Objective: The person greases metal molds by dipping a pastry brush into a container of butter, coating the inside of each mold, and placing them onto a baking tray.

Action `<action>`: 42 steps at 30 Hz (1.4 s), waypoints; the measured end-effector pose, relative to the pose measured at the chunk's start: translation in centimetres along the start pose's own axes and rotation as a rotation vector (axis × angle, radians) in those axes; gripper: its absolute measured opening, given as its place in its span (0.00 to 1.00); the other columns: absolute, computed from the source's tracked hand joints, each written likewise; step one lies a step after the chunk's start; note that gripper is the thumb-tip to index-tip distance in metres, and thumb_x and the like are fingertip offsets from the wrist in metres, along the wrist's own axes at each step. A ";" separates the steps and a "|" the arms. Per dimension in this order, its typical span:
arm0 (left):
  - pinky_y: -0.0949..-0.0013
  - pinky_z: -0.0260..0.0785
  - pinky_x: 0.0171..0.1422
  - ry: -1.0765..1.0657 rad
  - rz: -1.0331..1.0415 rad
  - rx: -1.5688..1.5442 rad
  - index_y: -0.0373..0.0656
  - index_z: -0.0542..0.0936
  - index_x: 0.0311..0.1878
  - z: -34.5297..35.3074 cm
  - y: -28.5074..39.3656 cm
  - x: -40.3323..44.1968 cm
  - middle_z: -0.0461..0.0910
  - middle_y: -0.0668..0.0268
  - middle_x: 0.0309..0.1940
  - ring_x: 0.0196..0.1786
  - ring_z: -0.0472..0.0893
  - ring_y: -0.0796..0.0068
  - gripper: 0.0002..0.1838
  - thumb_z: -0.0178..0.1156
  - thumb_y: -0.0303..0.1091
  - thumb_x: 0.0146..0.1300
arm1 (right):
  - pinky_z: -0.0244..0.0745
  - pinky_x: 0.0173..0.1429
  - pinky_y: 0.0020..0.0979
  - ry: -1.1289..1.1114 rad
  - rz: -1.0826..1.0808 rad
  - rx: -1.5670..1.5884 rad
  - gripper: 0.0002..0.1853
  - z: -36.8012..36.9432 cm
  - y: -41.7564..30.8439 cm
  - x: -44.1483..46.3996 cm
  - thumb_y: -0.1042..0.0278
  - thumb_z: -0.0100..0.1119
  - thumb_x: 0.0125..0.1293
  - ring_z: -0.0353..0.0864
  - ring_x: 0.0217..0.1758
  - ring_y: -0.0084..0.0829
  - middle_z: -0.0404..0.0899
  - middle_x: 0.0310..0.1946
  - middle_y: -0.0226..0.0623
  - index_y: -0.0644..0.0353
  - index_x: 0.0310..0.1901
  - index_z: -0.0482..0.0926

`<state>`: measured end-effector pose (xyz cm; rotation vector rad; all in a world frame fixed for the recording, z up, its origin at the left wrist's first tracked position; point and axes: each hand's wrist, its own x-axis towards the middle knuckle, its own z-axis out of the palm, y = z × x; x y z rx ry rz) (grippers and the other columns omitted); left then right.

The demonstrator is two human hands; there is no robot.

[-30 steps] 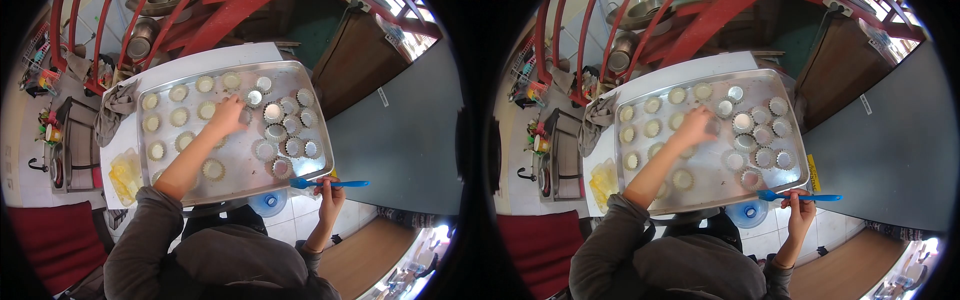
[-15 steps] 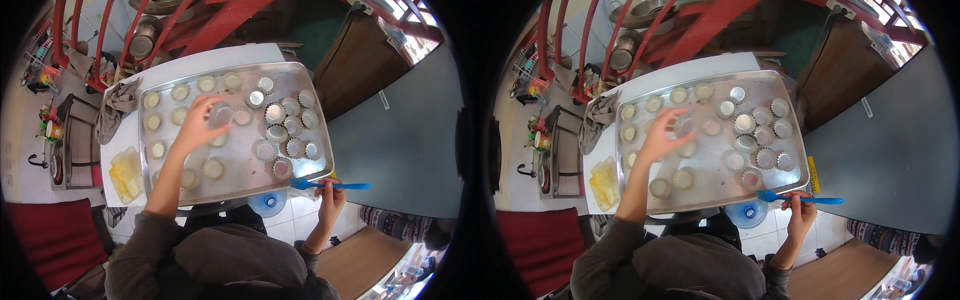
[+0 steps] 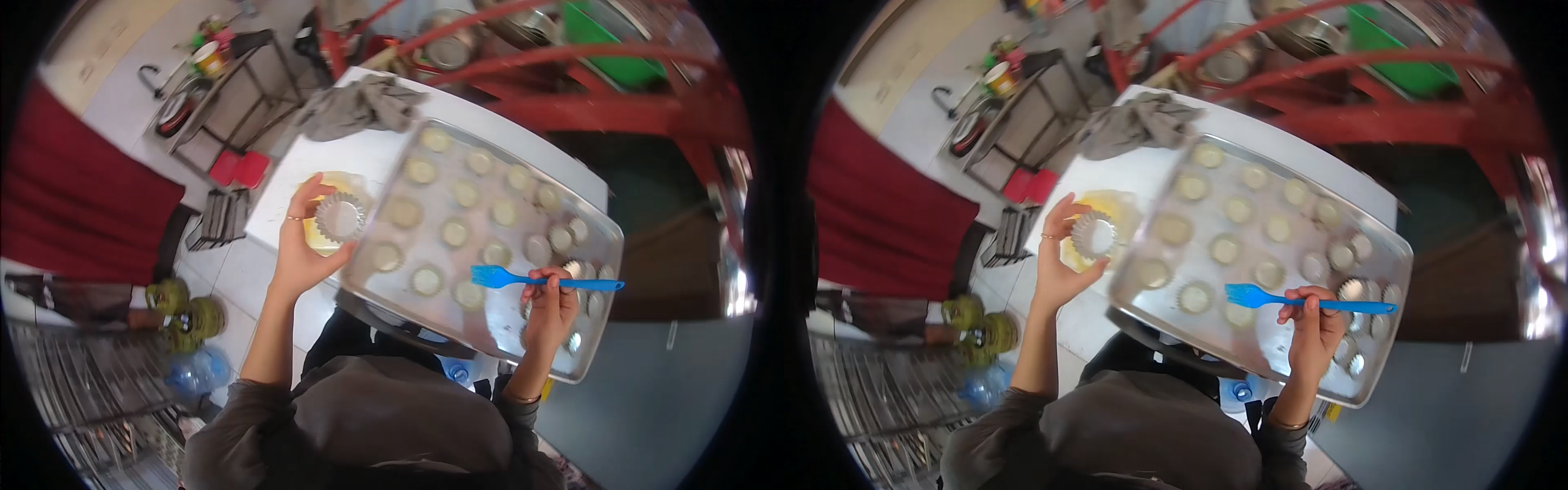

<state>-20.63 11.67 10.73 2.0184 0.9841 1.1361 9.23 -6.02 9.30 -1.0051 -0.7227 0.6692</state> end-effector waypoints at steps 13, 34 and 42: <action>0.60 0.63 0.59 0.128 0.054 0.392 0.47 0.65 0.66 -16.0 -10.9 -2.5 0.74 0.62 0.56 0.52 0.72 0.59 0.44 0.66 0.21 0.39 | 0.77 0.44 0.26 -0.501 0.204 -0.174 0.11 22.8 9.2 1.2 0.72 0.47 0.73 0.79 0.37 0.23 0.81 0.38 0.39 0.70 0.43 0.78; 0.59 0.65 0.57 -0.290 0.477 0.271 0.54 0.65 0.68 -18.4 -14.6 5.1 0.75 0.70 0.56 0.47 0.72 0.59 0.48 0.63 0.16 0.36 | 0.74 0.41 0.31 -0.814 -0.331 -0.582 0.05 36.1 11.4 1.1 0.79 0.59 0.60 0.79 0.35 0.34 0.80 0.33 0.37 0.63 0.39 0.79; 0.61 0.66 0.59 -0.328 0.440 0.355 0.52 0.65 0.68 -19.1 -15.0 5.7 0.75 0.68 0.55 0.49 0.72 0.57 0.46 0.64 0.17 0.40 | 0.74 0.39 0.29 -0.725 -0.288 -0.601 0.04 35.0 12.0 1.5 0.75 0.58 0.64 0.80 0.34 0.33 0.80 0.34 0.39 0.64 0.38 0.80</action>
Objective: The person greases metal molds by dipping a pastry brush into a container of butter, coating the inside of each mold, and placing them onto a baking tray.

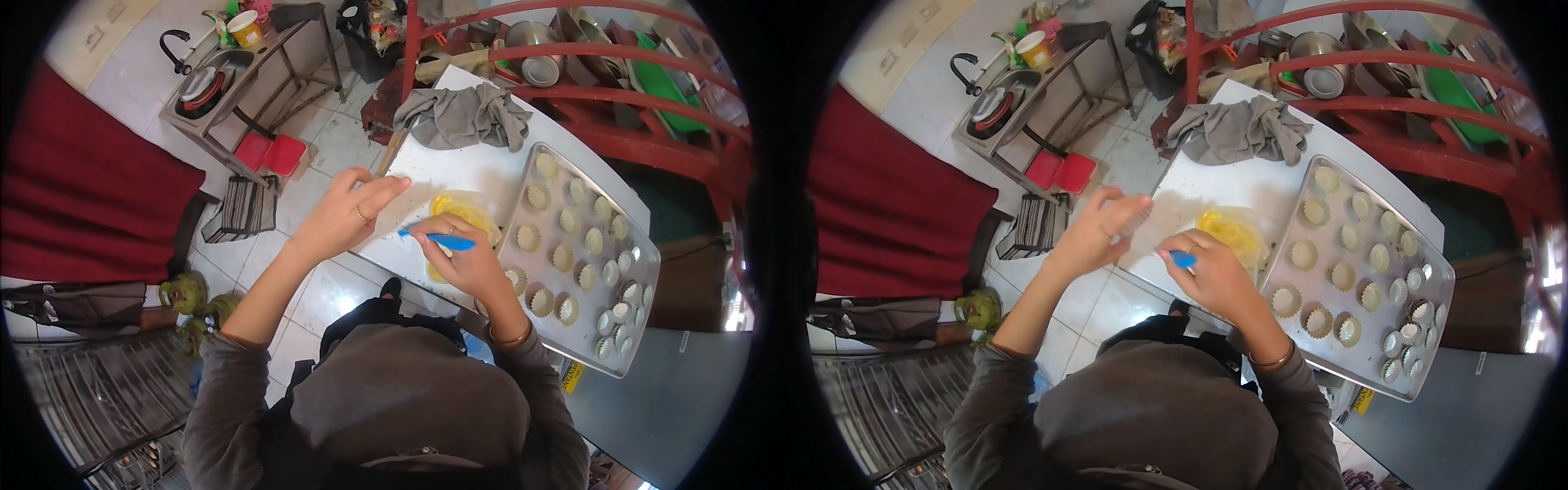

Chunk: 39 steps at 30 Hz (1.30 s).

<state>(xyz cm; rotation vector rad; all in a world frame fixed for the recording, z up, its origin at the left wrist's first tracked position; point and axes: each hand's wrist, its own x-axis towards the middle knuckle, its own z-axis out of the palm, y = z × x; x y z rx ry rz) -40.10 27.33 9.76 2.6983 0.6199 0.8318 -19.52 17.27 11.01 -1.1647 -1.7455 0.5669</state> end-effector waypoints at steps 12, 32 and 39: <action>0.42 0.37 0.75 0.048 -0.467 -0.422 0.47 0.59 0.69 9.1 -2.7 -4.6 0.70 0.58 0.57 0.64 0.68 0.57 0.46 0.70 0.30 0.45 | 0.78 0.34 0.27 0.422 0.463 0.014 0.08 1.5 6.7 -6.3 0.72 0.55 0.68 0.83 0.28 0.27 0.82 0.25 0.41 0.69 0.38 0.80; 0.61 0.64 0.65 0.086 -0.442 -0.338 0.38 0.71 0.58 11.5 -2.7 -5.5 0.66 0.54 0.58 0.61 0.69 0.54 0.39 0.76 0.31 0.38 | 0.75 0.31 0.34 0.364 0.452 -0.159 0.08 2.1 5.9 -5.2 0.70 0.58 0.66 0.83 0.27 0.38 0.80 0.25 0.45 0.66 0.38 0.79; 0.57 0.57 0.60 -0.014 -0.521 -0.097 0.49 0.74 0.55 10.4 -1.2 -4.6 0.74 0.62 0.50 0.57 0.71 0.59 0.36 0.76 0.38 0.36 | 0.75 0.30 0.33 0.278 0.375 -0.250 0.08 3.7 8.1 -6.0 0.69 0.56 0.67 0.82 0.25 0.36 0.80 0.23 0.43 0.66 0.37 0.79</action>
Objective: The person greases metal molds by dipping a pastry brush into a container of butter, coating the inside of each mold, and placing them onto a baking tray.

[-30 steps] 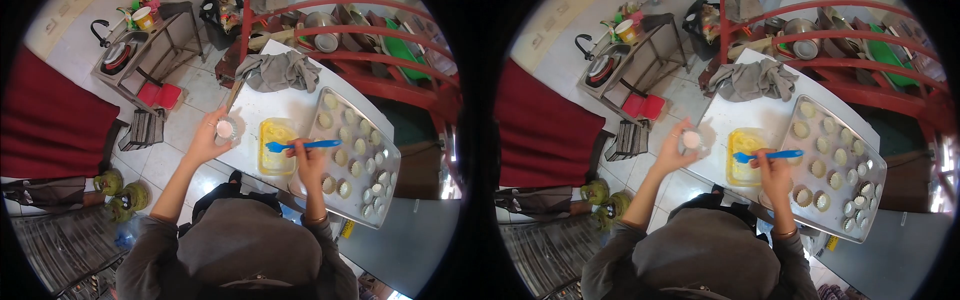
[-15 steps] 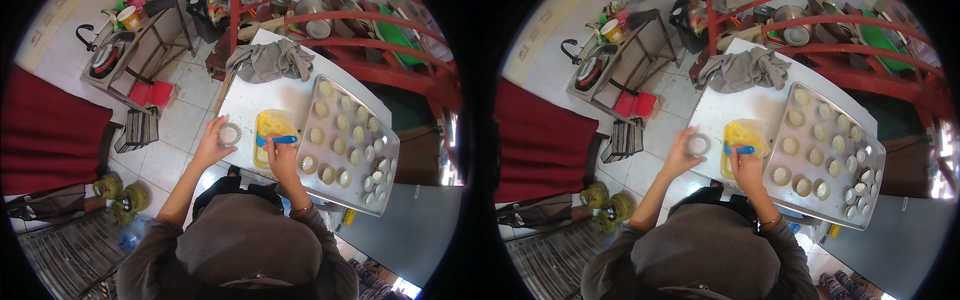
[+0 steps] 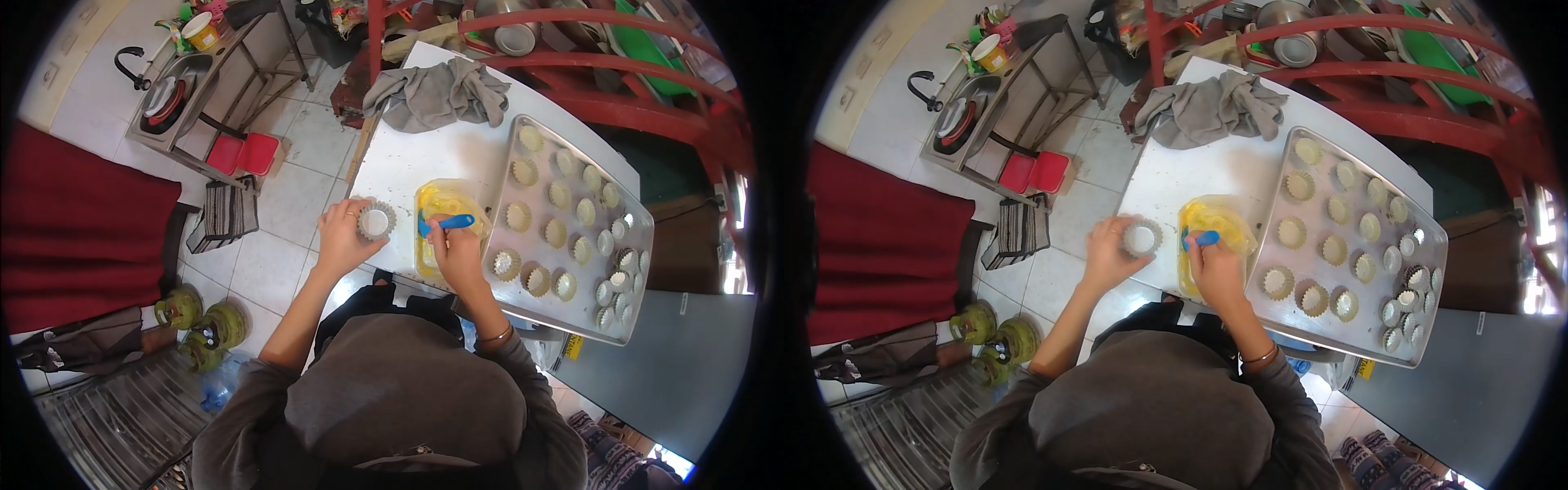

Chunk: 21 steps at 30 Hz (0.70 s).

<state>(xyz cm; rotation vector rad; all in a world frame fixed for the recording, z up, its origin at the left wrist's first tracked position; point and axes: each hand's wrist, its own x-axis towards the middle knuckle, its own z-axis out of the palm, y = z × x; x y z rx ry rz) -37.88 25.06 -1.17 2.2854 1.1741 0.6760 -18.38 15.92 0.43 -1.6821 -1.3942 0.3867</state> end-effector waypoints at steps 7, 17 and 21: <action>0.56 0.56 0.60 0.014 0.049 0.026 0.48 0.74 0.56 1.0 -0.4 -0.1 0.75 0.62 0.49 0.56 0.71 0.59 0.39 0.77 0.43 0.35 | 0.79 0.37 0.27 0.116 0.496 0.804 0.14 -3.2 1.5 1.7 0.66 0.48 0.73 0.81 0.30 0.25 0.82 0.34 0.41 0.69 0.39 0.77; 0.57 0.57 0.59 0.121 0.093 0.056 0.44 0.75 0.54 1.6 -0.2 -0.3 0.75 0.60 0.48 0.53 0.71 0.57 0.38 0.76 0.46 0.36 | 0.79 0.36 0.28 0.119 0.262 0.329 0.10 -1.2 -0.9 0.7 0.69 0.52 0.71 0.84 0.30 0.28 0.83 0.32 0.41 0.68 0.38 0.78; 0.56 0.54 0.62 0.106 0.096 0.039 0.42 0.76 0.54 1.6 0.1 -0.1 0.75 0.61 0.49 0.55 0.71 0.60 0.36 0.74 0.44 0.39 | 0.79 0.37 0.29 0.024 0.051 -0.027 0.09 0.3 -1.5 0.2 0.70 0.54 0.68 0.85 0.30 0.31 0.83 0.29 0.44 0.69 0.36 0.79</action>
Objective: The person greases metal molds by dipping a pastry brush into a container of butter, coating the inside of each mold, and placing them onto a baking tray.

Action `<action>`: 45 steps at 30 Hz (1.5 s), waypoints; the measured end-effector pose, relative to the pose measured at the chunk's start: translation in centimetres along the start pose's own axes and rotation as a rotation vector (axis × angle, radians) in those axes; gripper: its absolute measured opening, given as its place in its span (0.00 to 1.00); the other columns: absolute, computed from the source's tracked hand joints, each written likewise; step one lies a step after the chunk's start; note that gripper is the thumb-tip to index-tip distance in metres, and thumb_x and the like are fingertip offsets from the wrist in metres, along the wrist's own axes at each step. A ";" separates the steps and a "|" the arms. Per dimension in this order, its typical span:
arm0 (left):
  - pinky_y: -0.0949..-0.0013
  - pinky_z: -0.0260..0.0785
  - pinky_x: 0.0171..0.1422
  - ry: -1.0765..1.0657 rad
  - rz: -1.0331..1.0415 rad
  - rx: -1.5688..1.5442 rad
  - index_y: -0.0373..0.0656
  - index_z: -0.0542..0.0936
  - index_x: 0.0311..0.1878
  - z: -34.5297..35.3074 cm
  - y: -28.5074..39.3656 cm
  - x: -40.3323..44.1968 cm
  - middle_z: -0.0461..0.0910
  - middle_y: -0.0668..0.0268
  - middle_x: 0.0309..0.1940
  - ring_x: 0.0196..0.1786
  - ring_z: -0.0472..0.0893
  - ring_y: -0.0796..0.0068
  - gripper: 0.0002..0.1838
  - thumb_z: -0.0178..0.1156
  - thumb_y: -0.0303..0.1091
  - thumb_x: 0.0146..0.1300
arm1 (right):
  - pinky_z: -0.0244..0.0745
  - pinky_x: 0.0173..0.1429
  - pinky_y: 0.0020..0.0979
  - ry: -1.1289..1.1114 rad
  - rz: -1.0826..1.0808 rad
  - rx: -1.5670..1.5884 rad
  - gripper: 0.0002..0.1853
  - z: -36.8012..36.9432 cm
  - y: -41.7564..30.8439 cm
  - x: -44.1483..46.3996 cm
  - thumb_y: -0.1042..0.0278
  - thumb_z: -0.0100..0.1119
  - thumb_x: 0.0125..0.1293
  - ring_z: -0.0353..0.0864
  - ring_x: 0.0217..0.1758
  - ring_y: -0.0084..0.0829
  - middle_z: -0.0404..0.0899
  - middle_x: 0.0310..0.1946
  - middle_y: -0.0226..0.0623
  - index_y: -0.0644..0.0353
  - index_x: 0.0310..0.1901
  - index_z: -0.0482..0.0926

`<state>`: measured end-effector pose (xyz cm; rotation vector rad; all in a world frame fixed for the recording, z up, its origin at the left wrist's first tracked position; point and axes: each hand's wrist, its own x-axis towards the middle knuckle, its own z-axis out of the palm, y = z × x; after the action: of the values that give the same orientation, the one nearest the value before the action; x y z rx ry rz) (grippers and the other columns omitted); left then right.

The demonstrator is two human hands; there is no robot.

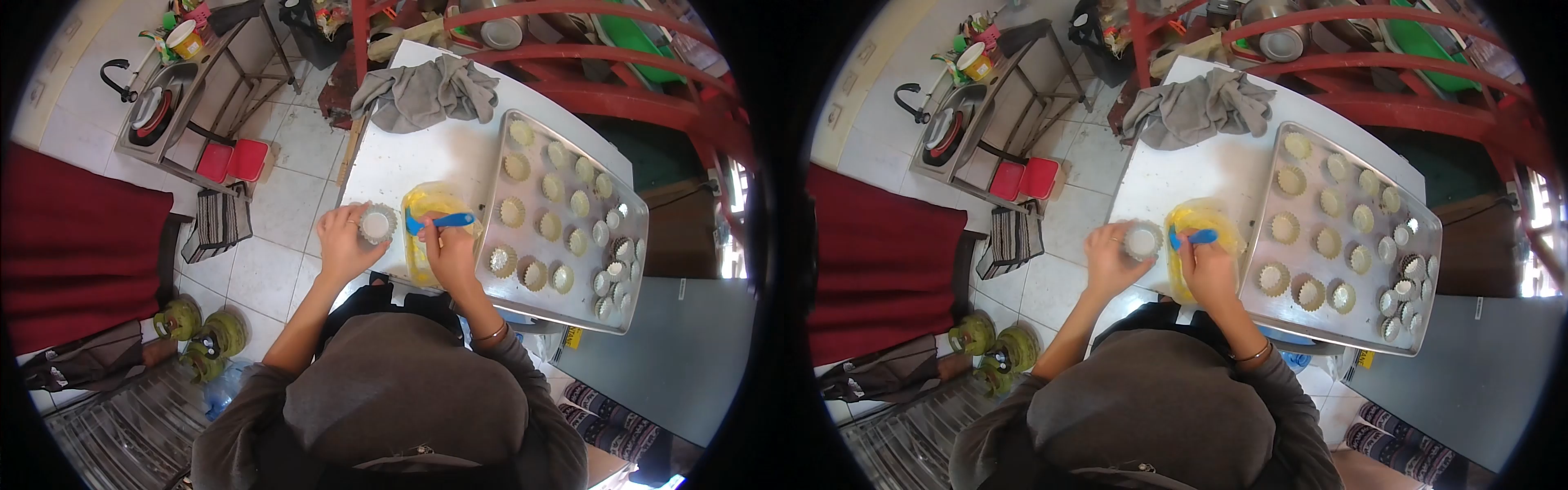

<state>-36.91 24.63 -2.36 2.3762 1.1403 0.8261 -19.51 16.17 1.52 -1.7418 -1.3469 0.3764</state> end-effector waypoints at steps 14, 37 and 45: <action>0.68 0.69 0.53 0.019 -0.031 -0.428 0.38 0.71 0.59 -4.6 2.9 2.3 0.72 0.57 0.51 0.51 0.75 0.63 0.36 0.72 0.28 0.42 | 0.78 0.38 0.28 0.364 0.415 1.051 0.12 -6.1 2.5 2.0 0.65 0.49 0.73 0.80 0.31 0.27 0.81 0.37 0.46 0.68 0.42 0.75; 0.68 0.67 0.58 -0.357 0.276 -0.843 0.39 0.71 0.58 3.4 18.2 4.8 0.68 0.61 0.53 0.56 0.72 0.70 0.37 0.73 0.22 0.40 | 0.77 0.41 0.29 0.313 -0.124 0.039 0.06 -19.5 -3.1 -6.0 0.84 0.56 0.62 0.83 0.40 0.35 0.81 0.39 0.43 0.67 0.41 0.76; 0.62 0.63 0.67 -0.520 0.090 -1.516 0.38 0.66 0.64 8.1 23.0 3.1 0.71 0.55 0.59 0.63 0.71 0.63 0.42 0.75 0.26 0.43 | 0.77 0.43 0.32 0.241 -0.198 0.037 0.07 -25.5 -1.3 -7.7 0.83 0.59 0.61 0.82 0.39 0.37 0.81 0.39 0.43 0.65 0.40 0.76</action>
<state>-16.88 12.65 5.40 1.1714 0.0086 0.6257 -5.64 -2.11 15.02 -1.5518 -1.3128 0.0767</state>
